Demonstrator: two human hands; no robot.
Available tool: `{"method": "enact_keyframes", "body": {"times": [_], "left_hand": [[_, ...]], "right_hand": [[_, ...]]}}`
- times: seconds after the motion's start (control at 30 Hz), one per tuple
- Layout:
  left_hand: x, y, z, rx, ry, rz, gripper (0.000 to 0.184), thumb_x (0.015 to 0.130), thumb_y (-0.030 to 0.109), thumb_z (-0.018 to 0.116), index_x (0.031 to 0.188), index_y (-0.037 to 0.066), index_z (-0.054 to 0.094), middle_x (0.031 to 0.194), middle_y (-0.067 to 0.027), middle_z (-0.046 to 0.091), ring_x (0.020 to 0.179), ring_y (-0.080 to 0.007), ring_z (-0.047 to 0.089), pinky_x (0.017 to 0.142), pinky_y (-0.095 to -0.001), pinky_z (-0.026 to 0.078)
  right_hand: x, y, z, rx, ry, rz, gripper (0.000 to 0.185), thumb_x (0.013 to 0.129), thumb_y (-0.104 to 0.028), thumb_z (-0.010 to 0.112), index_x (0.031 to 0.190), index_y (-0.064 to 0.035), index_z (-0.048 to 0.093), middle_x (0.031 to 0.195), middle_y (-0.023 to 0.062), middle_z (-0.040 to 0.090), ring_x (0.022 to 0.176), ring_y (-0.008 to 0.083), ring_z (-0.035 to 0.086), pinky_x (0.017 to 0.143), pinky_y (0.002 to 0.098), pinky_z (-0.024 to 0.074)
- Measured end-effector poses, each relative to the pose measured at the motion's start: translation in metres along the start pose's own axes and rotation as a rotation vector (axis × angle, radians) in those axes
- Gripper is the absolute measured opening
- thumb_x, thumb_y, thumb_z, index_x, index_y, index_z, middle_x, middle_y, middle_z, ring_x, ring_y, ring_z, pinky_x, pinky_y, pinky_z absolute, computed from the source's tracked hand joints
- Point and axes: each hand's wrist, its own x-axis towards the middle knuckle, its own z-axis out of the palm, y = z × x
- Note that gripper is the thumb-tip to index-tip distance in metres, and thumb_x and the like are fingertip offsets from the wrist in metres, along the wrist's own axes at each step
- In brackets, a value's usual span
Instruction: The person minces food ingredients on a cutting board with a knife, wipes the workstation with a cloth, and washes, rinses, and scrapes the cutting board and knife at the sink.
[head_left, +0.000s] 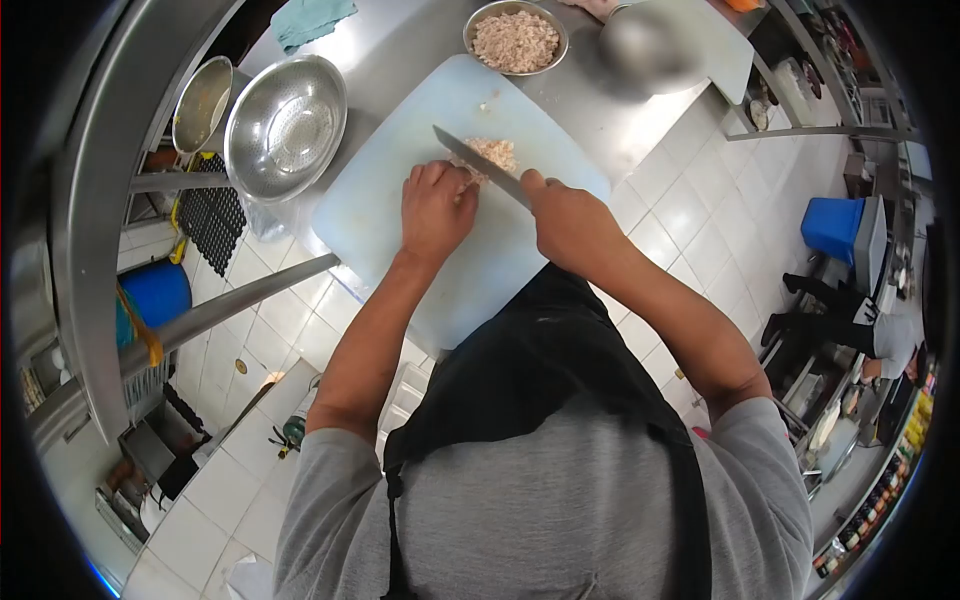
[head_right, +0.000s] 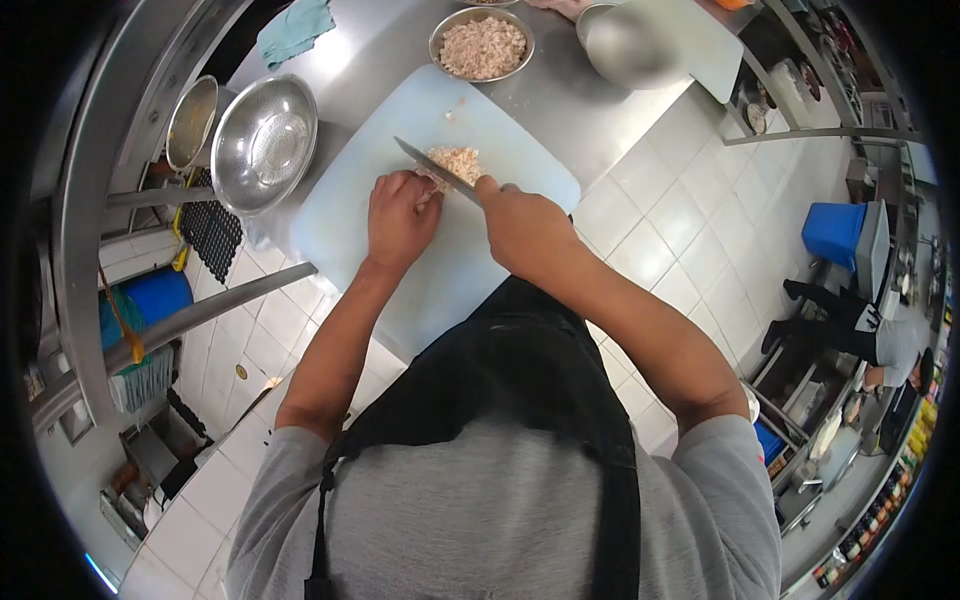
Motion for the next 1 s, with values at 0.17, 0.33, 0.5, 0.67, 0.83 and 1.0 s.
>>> {"method": "enact_keyframes", "body": {"times": [0.17,0.33,0.5,0.67,0.83,1.0], "left_hand": [[0.003,-0.005,0.0,0.02,-0.001,-0.007,0.014,0.08,0.008,0.077,0.092,0.011,0.07,0.102,-0.0063,0.064,0.099,-0.0324,0.06,0.087,-0.0458,0.048],[0.012,-0.006,0.008,-0.041,0.031,0.118,0.012,0.083,0.009,0.076,0.094,0.012,0.071,0.101,-0.0049,0.064,0.099,-0.032,0.059,0.084,-0.046,0.046],[0.018,-0.011,0.015,0.008,-0.024,0.064,0.014,0.084,0.01,0.075,0.097,0.012,0.073,0.103,-0.003,0.065,0.1,-0.031,0.058,0.084,-0.0456,0.045],[0.015,-0.01,0.007,-0.046,-0.004,0.094,0.015,0.083,0.012,0.076,0.097,0.012,0.073,0.104,-0.0049,0.066,0.102,-0.0316,0.059,0.087,-0.0462,0.046],[0.015,-0.013,0.002,-0.032,-0.05,0.074,0.018,0.08,0.012,0.079,0.096,0.011,0.072,0.106,-0.0058,0.065,0.103,-0.0328,0.059,0.09,-0.0465,0.046],[0.014,-0.013,-0.003,-0.056,-0.045,0.013,0.016,0.079,0.012,0.079,0.095,0.011,0.073,0.103,-0.0058,0.065,0.102,-0.0326,0.059,0.091,-0.0457,0.047]], "right_hand": [[0.001,0.006,0.022,-0.059,0.009,-0.006,0.021,0.092,-0.001,0.057,0.112,0.0007,0.05,0.093,0.0224,0.068,0.079,0.0393,0.075,0.066,0.0455,0.061],[-0.004,-0.001,0.0,-0.009,-0.001,0.041,0.025,0.089,0.004,0.055,0.113,0.0001,0.047,0.092,0.0261,0.068,0.081,0.0444,0.073,0.072,0.0504,0.0601],[-0.003,0.006,0.01,-0.036,-0.002,0.067,0.025,0.09,0.004,0.055,0.113,0.0004,0.047,0.091,0.0254,0.068,0.08,0.0448,0.073,0.071,0.0506,0.0601],[-0.006,0.002,0.0,-0.061,-0.006,0.051,0.025,0.089,0.004,0.056,0.112,0.0004,0.047,0.09,0.0243,0.068,0.079,0.0435,0.073,0.069,0.0499,0.0602],[0.004,0.002,0.02,-0.118,0.051,-0.023,0.023,0.091,0.001,0.058,0.112,-0.0001,0.051,0.089,0.0207,0.067,0.075,0.0372,0.074,0.065,0.0451,0.0614],[-0.003,-0.006,0.0,-0.067,0.005,0.011,0.025,0.087,0.005,0.057,0.11,0.0006,0.048,0.091,0.0238,0.066,0.076,0.0421,0.072,0.066,0.0484,0.0597]]}}
